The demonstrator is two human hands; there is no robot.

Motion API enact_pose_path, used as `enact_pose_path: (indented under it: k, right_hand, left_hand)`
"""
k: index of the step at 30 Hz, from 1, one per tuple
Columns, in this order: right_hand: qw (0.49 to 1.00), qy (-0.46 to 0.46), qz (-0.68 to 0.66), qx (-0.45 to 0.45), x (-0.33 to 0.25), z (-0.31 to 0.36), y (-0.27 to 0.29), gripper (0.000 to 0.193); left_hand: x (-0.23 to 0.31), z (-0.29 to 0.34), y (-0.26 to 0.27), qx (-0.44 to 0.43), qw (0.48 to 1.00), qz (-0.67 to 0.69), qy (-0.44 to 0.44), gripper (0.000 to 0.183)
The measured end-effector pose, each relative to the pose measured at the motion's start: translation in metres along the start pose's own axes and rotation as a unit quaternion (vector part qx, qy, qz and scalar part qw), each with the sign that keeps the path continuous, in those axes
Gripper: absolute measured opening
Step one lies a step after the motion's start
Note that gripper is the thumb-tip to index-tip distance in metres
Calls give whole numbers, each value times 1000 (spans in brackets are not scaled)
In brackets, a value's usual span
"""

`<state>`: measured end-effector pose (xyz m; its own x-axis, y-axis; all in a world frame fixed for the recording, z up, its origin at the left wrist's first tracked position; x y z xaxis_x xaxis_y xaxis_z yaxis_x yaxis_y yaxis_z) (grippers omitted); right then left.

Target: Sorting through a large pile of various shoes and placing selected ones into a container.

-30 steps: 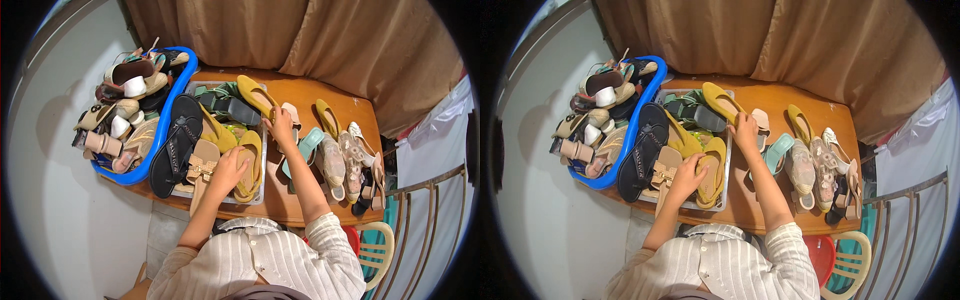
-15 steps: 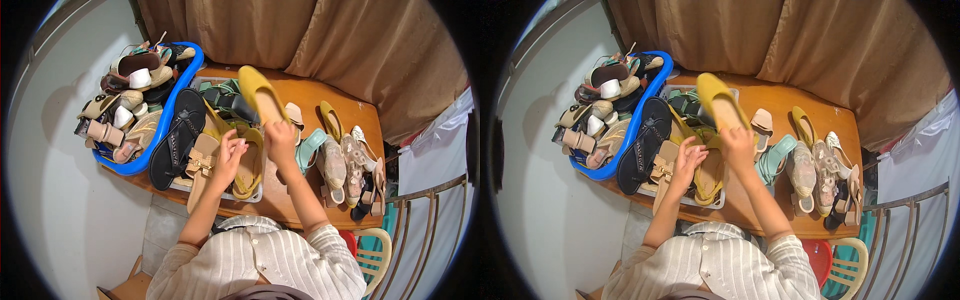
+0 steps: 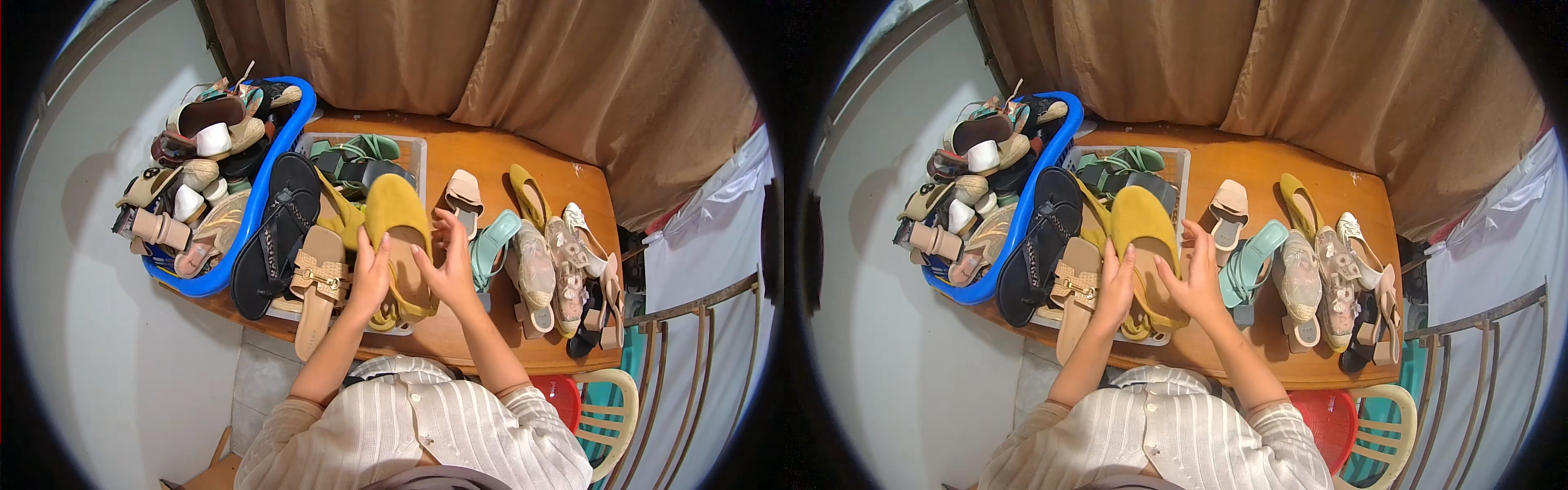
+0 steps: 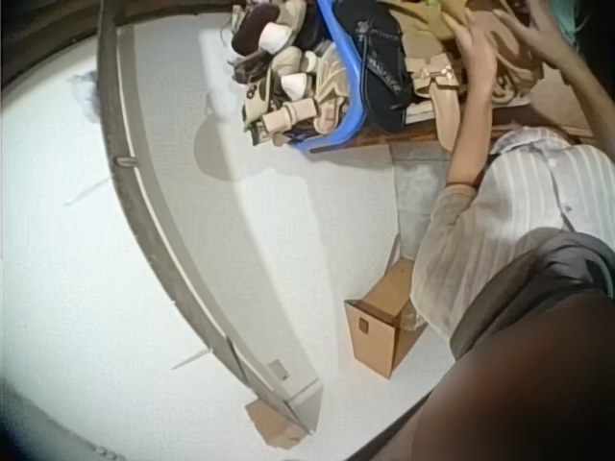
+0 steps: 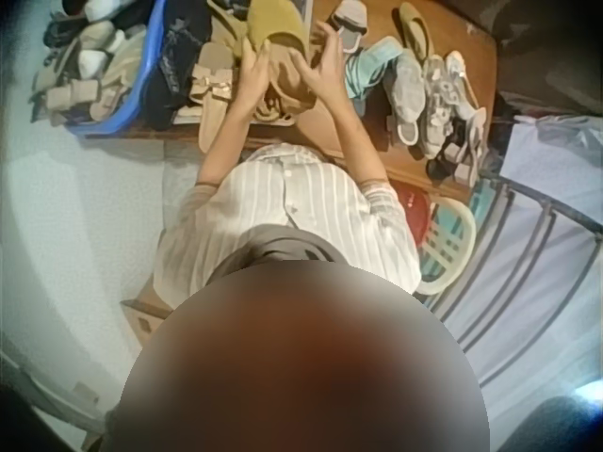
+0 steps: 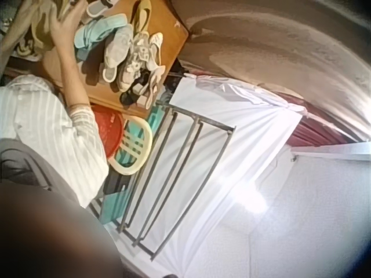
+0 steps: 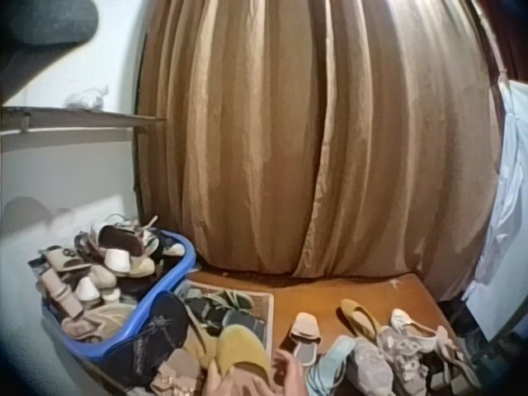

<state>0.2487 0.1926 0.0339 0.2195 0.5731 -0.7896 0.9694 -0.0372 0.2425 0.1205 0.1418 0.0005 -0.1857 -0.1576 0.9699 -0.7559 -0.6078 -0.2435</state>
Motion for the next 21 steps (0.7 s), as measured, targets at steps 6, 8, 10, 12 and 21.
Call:
enact_pose_path:
  k: [6,8,10,12,21]
  right_hand:
    - [998,47,37,1,-9,-13,-5,57]
    - [993,91,76,12,-20,-20,-4,56]
    - [991,101,88,26,-30,-22,-5,55]
    - [988,111,98,40,-35,-24,-3,55]
    - [987,120,101,19,-20,-24,3,55]
  left_hand:
    - [23,9,-13,5,942,-246,-228,42]
    - [54,11,-21,48,895,-304,-323,50]
    - [60,9,-23,62,887,-331,-317,53]
    - [64,7,-24,77,877,-359,-310,56]
    - [58,-2,-17,27,862,-403,-305,59]
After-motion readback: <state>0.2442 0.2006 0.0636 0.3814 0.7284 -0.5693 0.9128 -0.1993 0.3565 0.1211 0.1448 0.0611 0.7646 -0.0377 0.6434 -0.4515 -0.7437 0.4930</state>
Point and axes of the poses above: each hand's wrist, its own z-axis away from the middle knuckle, its own y-axis out of the back of the hand, x = y × z, the point moved 5 cm from there along -z, towards the middle knuckle, and after that the axes turned 12 degrees about x, right-handed, at the moved point
